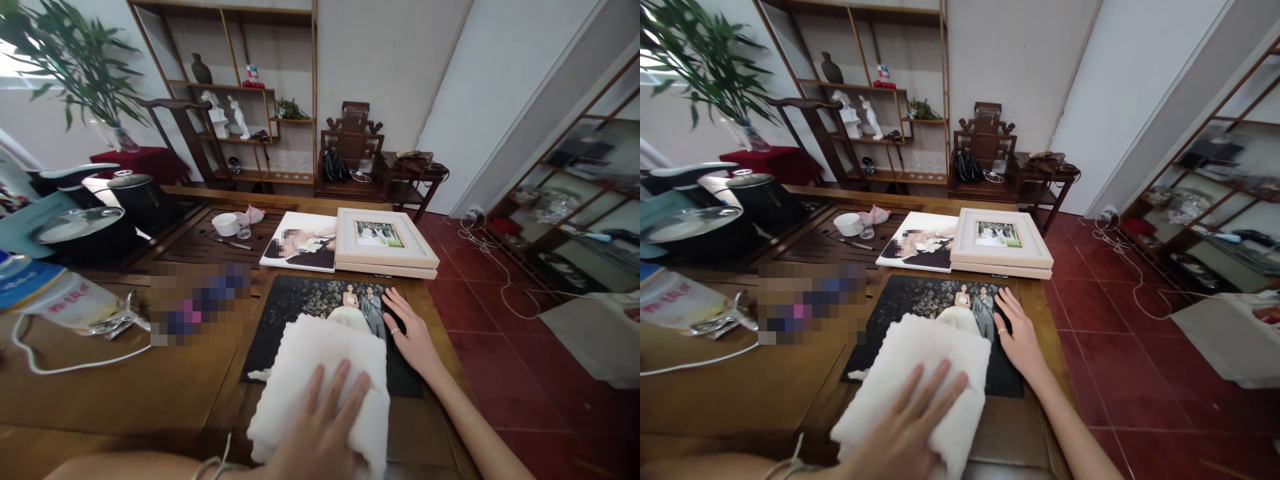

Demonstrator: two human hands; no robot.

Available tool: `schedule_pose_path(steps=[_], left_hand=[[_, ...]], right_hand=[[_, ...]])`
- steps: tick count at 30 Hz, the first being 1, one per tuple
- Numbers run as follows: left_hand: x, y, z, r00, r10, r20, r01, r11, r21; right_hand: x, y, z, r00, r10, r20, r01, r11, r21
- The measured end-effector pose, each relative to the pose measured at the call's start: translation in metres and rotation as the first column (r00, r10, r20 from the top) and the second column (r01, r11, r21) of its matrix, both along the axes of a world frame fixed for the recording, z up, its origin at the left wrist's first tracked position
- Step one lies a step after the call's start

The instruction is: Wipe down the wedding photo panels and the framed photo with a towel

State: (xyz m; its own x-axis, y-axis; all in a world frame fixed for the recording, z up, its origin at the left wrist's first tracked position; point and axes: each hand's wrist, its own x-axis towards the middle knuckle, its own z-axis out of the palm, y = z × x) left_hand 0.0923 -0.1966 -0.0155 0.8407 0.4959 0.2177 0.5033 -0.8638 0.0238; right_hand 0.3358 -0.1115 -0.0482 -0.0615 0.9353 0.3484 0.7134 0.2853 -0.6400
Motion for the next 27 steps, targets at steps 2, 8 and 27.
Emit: schedule_pose_path(steps=[2,8,27], left_hand=[[-0.010,0.012,0.006,1.000,-0.030,0.002,0.030,0.994,-0.108],[-0.049,0.077,0.024,0.975,0.215,0.050,-0.202,0.960,-0.196],[-0.038,0.055,0.030,0.994,0.094,-0.059,-0.105,0.970,-0.220]], right_hand=[[0.000,0.000,-0.001,1.000,0.003,-0.002,-0.003,1.000,0.008],[0.001,0.001,-0.004,1.000,0.005,-0.005,-0.005,1.000,0.024],[0.001,0.000,-0.003,1.000,0.008,0.000,-0.008,1.000,0.027]])
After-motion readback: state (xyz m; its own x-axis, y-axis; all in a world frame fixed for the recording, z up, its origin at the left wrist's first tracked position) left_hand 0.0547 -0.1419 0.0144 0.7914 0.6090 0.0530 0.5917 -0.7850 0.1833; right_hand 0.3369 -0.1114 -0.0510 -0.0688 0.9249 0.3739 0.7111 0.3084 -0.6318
